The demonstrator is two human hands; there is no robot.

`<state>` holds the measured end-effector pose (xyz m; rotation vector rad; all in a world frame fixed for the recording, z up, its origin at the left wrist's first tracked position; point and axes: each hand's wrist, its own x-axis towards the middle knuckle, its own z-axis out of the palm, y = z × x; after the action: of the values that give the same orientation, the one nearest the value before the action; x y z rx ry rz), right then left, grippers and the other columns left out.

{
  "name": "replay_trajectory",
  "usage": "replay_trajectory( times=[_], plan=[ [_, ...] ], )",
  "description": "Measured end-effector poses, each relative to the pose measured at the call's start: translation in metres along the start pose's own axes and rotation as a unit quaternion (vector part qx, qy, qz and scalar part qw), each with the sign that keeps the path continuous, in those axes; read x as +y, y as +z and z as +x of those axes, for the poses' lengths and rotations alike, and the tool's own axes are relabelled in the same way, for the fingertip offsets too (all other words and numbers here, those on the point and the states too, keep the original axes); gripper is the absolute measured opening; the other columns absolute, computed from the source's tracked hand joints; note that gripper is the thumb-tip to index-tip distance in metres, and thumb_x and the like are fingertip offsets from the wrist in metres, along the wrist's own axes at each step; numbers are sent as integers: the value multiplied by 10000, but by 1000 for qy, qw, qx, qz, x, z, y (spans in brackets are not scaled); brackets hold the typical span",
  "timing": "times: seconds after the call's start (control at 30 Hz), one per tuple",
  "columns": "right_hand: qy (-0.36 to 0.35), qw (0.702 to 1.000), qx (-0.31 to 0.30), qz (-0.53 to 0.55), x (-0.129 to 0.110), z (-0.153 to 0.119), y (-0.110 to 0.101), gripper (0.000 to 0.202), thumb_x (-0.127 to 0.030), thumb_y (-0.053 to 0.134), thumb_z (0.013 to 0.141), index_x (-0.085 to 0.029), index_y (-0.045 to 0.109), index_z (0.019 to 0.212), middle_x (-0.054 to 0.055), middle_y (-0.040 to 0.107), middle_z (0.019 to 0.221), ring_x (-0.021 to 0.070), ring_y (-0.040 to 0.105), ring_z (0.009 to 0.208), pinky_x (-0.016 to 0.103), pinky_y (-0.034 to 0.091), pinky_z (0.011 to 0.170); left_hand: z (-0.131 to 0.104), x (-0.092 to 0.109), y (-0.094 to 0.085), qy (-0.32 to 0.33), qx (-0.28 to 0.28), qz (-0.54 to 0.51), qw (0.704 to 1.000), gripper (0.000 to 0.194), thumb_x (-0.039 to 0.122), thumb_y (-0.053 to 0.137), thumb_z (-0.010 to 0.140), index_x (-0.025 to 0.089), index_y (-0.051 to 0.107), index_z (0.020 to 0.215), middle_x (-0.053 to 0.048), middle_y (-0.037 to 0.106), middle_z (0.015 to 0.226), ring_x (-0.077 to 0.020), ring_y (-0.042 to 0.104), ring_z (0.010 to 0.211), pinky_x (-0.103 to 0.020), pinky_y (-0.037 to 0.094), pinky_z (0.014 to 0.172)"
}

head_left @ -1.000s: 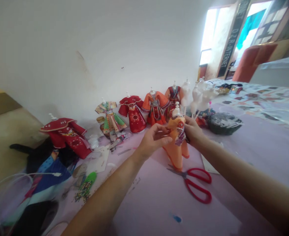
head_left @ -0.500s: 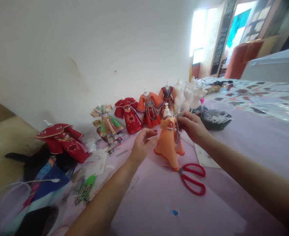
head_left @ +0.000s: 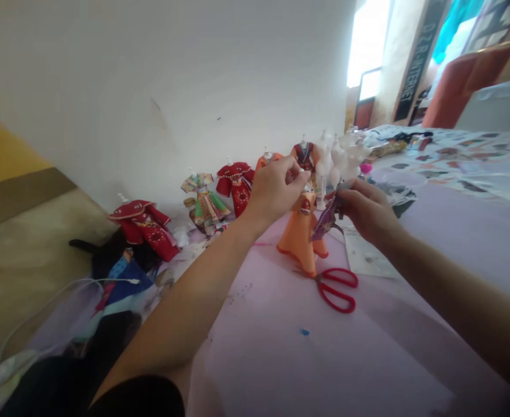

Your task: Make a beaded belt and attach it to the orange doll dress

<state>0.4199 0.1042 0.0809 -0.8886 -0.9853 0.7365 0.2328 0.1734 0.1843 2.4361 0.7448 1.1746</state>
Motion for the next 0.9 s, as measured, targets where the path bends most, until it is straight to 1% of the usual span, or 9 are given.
replay_trajectory(
  times=[0.1,0.2,0.33,0.43,0.53,0.6,0.7,0.77,0.9],
  plan=[
    [-2,1000,6,-3,-9,-7,-4,211,-359,826,777,-240,657,734,31,672,780,161,578,648,288,475,529,2,-3,4,-5,8,12,1000,216,160,661,863,201,531,695,55,518,595,-113,480,592,-290,357,642],
    [1,1000,7,1,-16,-12,-5,218,-374,834,766,-241,663,737,31,673,793,154,584,655,282,481,533,4,-5,-1,-1,20,21,1000,235,102,637,828,202,503,662,50,521,597,-116,477,604,-294,357,649],
    [0,1000,3,7,-24,-18,-6,220,-389,842,767,-251,675,731,43,680,801,155,598,666,296,471,551,11,-7,-21,9,32,28,999,213,91,641,821,187,544,657,42,546,612,-109,477,616,-291,358,655],
    [4,1000,-15,5,-30,-23,-5,246,-421,855,769,-259,673,738,56,687,812,173,619,685,326,477,574,14,-9,-42,-9,28,40,999,140,109,642,823,171,607,703,29,595,652,-113,511,640,-286,361,649],
    [15,1000,-23,11,-38,-31,-1,279,-429,887,736,-257,669,726,54,685,801,186,618,695,338,487,581,8,-11,-60,-28,0,35,999,97,124,643,828,164,641,740,13,621,673,-119,527,650,-287,369,637],
    [26,999,-25,17,-42,-38,4,280,-414,902,712,-252,673,718,48,687,801,182,610,693,328,499,583,0,-14,-69,-29,-25,27,999,90,151,645,843,164,652,754,5,627,680,-122,527,656,-288,376,637],
    [37,999,-30,20,-45,-49,15,256,-381,893,702,-234,684,729,31,676,783,157,596,663,294,513,578,-15,-21,-76,-26,-62,18,998,86,189,646,861,166,661,780,0,631,702,-122,526,662,-287,383,636],
    [43,998,-33,20,-47,-56,21,239,-360,874,708,-223,683,744,16,650,742,141,582,637,269,508,564,-24,-25,-78,-27,-88,-1,996,78,182,631,871,167,659,800,1,623,708,-119,526,656,-282,381,626],
    [62,997,-42,21,-50,-68,32,222,-342,847,726,-213,668,748,4,589,668,138,561,602,252,495,532,-33,-31,-84,-31,-127,-47,990,76,170,590,906,172,655,867,1,621,716,-112,531,625,-271,376,600]
  ],
)
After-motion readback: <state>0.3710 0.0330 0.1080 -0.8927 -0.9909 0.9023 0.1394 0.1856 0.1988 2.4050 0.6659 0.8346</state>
